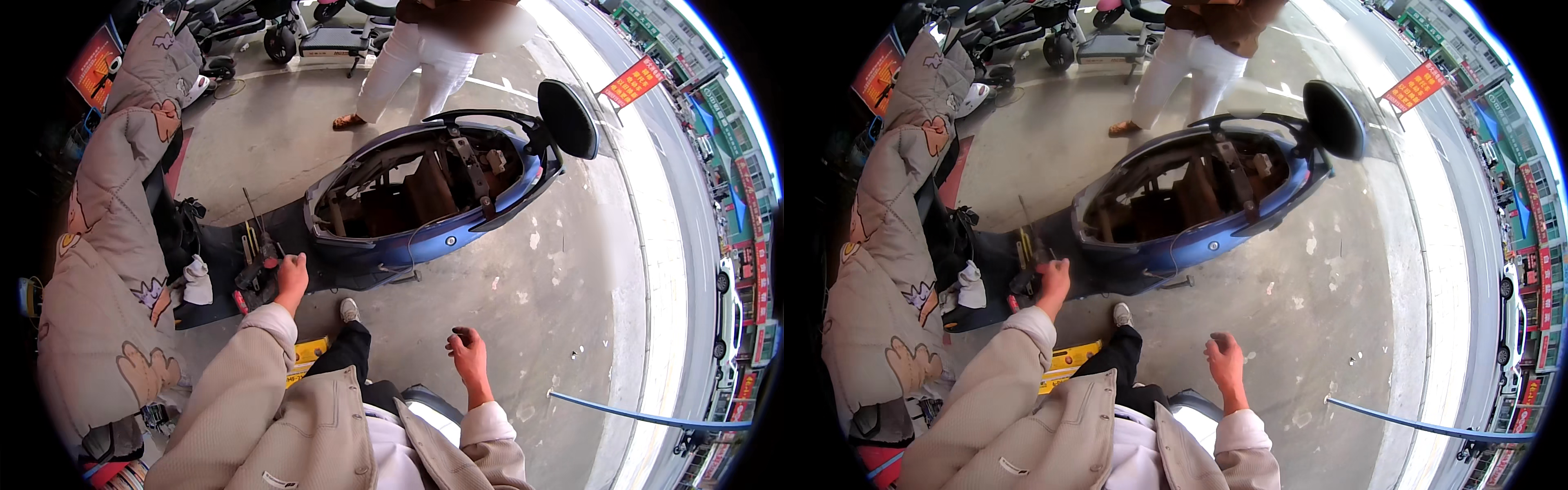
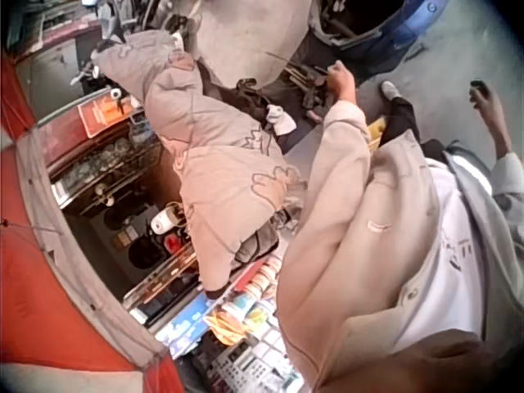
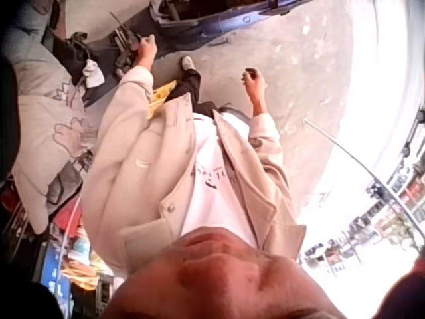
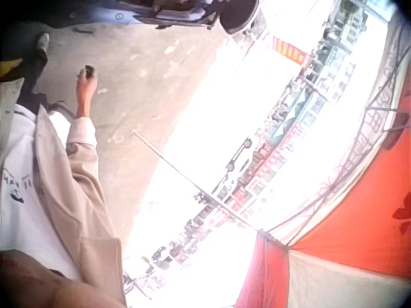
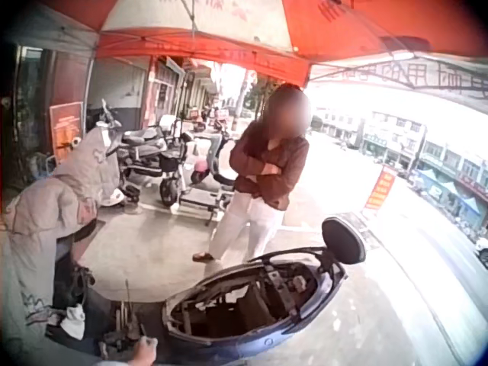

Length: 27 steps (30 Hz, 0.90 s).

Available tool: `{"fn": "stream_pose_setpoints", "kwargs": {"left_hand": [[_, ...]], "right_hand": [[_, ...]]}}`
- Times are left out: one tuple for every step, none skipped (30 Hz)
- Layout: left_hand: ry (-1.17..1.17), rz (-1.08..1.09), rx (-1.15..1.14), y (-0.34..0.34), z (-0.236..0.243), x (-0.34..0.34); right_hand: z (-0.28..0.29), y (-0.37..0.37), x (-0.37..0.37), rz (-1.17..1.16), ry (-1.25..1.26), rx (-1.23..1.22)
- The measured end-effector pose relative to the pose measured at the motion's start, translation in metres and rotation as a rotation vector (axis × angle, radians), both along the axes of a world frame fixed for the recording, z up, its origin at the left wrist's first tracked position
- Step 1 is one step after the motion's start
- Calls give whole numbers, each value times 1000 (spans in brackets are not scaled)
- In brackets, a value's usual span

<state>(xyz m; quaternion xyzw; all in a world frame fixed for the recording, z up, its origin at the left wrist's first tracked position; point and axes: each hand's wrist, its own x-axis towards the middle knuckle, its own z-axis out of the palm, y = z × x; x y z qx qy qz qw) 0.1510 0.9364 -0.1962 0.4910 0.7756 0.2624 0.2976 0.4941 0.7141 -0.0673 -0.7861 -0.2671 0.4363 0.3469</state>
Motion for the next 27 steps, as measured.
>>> {"fn": "stream_pose_setpoints", "kwargs": {"left_hand": [[23, 64, 55, 34, -12, 2], [15, 143, 91, 64, -22, 6], [9, 216, 132, 99, -30, 11], [16, 244, 112, 122, -25, 26], [19, 264, 93, 147, -14, 43], [40, 252, 137, 175, -16, 38], [59, 234, 175, 196, -16, 35], [60, 198, 167, 211, -15, 30], [50, 169, 175, 233, -9, 28], [80, 135, 141, 248, -15, 25], [115, 104, 106, 263, -22, 21], [150, 77, 58, 268, -32, 11], [170, 55, -26, 270, -38, 10], [151, 20, -108, 277, -43, 31], [150, -11, -183, 287, -45, 46], [255, -97, -139, 279, -53, 59], [356, -190, -101, 265, -60, 72], [299, -177, -232, 270, -50, 77], [290, -145, -218, 269, -50, 78], [284, -114, -210, 265, -53, 76], [266, -95, -147, 273, -38, 80], [261, -79, -132, 273, -38, 80], [257, -66, -126, 269, -37, 80], [248, -57, -116, 267, -40, 81], [252, -47, -107, 265, -41, 77], [252, -40, -95, 264, -44, 75], [250, -37, -81, 262, -46, 74]], "right_hand": [[5, 17, -2, 23, 12, 6], [10, 27, 1, 38, 22, 4], [17, 45, 6, 88, -6, 28], [24, 57, 13, 124, -39, 40], [33, 74, 22, 154, -75, 52], [42, 95, 22, 216, -131, 71], [53, 121, 20, 310, -162, 81], [65, 153, 16, 405, -190, 94], [72, 193, 13, 506, -230, 125], [68, 229, 8, 591, -215, 131], [57, 266, 1, 680, -194, 142], [36, 298, -11, 819, -272, 119], [12, 328, -22, 961, -355, 98], [-13, 354, -24, 1091, -448, 34], [-46, 379, -28, 1224, -526, -13], [-82, 400, -35, 1356, -599, -98], [-121, 414, -39, 1488, -668, -188], [-163, 425, -39, 1560, -678, -177], [-201, 430, -41, 1635, -684, -160], [-233, 431, -49, 1699, -650, -245], [-245, 442, -52, 1726, -666, -314], [-269, 448, -57, 1783, -647, -390], [-292, 446, -60, 1833, -602, -397], [-314, 442, -60, 1878, -560, -408], [-322, 438, -68, 1929, -510, -409], [-327, 434, -72, 1844, -546, -310], [-330, 430, -74, 1750, -584, -217]]}}
